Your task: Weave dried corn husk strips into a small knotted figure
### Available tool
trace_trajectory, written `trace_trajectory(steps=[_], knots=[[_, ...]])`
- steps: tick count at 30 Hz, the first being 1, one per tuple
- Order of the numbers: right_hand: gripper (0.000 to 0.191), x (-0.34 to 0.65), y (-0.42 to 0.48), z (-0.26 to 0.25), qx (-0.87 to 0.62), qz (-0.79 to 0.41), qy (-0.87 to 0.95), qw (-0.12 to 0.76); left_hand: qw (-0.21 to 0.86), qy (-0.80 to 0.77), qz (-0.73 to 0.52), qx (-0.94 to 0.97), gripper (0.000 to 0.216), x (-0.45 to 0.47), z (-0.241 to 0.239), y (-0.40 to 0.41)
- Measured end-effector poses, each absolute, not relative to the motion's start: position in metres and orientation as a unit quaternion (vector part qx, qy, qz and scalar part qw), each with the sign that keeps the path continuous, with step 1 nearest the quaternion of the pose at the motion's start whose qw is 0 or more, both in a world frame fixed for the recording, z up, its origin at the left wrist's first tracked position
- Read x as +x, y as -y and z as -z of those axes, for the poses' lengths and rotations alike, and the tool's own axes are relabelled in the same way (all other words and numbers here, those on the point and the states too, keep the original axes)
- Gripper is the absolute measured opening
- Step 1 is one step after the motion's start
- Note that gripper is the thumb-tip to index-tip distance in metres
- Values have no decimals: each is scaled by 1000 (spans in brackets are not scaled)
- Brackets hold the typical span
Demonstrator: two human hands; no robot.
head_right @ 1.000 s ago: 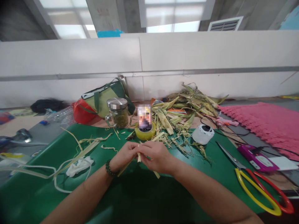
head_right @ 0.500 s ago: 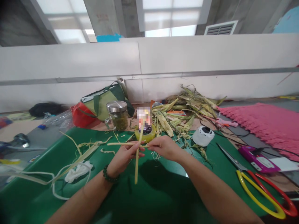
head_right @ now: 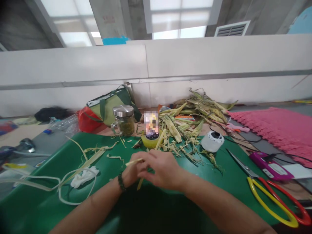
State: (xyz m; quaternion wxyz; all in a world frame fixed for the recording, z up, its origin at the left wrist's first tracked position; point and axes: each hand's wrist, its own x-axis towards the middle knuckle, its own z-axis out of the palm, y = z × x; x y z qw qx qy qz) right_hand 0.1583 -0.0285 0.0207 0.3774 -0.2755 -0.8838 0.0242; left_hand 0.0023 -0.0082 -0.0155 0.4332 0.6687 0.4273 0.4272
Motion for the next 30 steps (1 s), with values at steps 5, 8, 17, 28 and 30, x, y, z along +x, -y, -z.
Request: trace_trajectory(steps=[5, 8, 17, 28, 30], knots=[[15, 148, 36, -10, -238, 27, 880, 409, 436, -414, -409, 687, 14, 5, 14, 11], [13, 152, 33, -8, -253, 10, 857, 448, 484, -439, -425, 626, 30, 3, 7, 7], [11, 156, 21, -6, -367, -218, 774, 468, 625, -451, -451, 449, 54, -7, 0, 2], [15, 159, 10, -2, -394, -202, 783, 437, 644, -441, -383, 494, 36, -11, -5, 5], [16, 158, 10, -3, -391, -204, 783, 439, 643, -443, -385, 492, 36, -11, -6, 5]])
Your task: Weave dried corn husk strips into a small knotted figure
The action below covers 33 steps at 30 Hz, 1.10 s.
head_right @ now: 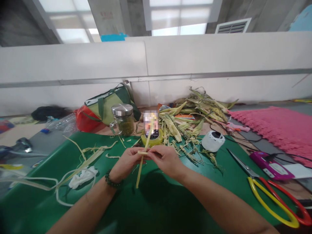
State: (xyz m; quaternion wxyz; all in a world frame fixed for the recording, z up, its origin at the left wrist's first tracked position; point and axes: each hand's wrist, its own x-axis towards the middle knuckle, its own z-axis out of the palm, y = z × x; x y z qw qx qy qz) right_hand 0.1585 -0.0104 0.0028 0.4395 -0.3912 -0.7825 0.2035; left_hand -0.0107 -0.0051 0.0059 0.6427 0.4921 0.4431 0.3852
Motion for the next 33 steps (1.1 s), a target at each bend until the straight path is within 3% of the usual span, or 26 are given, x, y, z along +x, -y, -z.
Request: trace_trajectory(steps=[12, 33], knots=[[19, 153, 18, -4, -394, -262, 761, 443, 608, -440, -462, 472, 43, -4, -2, 5], [19, 154, 9, 1, -415, -279, 745, 441, 618, -386, -396, 559, 42, -8, -11, 10]])
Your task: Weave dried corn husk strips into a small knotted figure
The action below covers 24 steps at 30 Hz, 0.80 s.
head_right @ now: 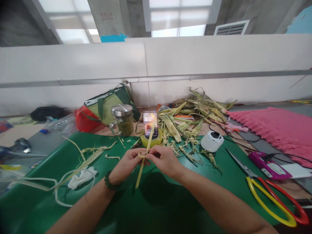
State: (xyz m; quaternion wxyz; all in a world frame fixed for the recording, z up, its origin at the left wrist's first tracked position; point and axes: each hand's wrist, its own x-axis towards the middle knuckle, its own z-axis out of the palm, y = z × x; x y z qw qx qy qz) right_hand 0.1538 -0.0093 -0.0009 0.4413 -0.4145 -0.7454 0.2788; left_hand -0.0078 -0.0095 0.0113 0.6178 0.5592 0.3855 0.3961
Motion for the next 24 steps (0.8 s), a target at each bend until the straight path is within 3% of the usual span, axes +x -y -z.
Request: trace_trajectory(steps=[8, 24], knots=[[26, 154, 10, -2, -415, -268, 741, 454, 614, -387, -386, 569, 42, -10, -12, 10], [15, 158, 10, -5, -406, -207, 766, 454, 638, -343, -413, 552, 47, -10, -9, 9]])
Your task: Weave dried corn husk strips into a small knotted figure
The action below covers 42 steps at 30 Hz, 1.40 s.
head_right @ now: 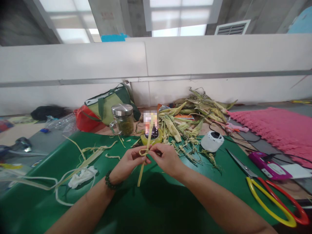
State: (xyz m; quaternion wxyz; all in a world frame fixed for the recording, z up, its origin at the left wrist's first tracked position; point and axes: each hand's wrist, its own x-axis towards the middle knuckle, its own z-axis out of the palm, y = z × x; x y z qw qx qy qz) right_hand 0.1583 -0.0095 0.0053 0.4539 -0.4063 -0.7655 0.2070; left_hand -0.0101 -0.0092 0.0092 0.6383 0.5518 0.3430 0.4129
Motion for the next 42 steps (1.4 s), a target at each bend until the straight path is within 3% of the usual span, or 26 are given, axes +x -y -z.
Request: trace_trajectory(steps=[15, 22, 25, 28, 33, 35, 39, 42], knots=[[18, 157, 13, -5, -420, -198, 755, 462, 633, -353, -463, 511, 47, 0, -4, 13], [22, 153, 12, -1, -429, -365, 685, 461, 635, -366, -480, 483, 47, 2, -5, 13], [19, 152, 10, 4, -426, -383, 686, 449, 628, -381, -494, 466, 43, 2, -3, 11], [14, 157, 7, 6, -434, -276, 742, 430, 618, -389, -498, 467, 39, -1, -1, 8], [21, 163, 11, 0, -411, 111, 828, 365, 608, -423, -501, 447, 39, -5, 3, 3], [22, 156, 17, -4, -364, 206, 841, 343, 612, -412, -514, 437, 39, -4, 3, 2], [26, 139, 24, -1, -224, 257, 890, 304, 631, -371, -523, 438, 37, 0, 2, 6], [29, 137, 21, 5, -190, 177, 902, 344, 619, -370, -515, 463, 35, 1, -1, 10]])
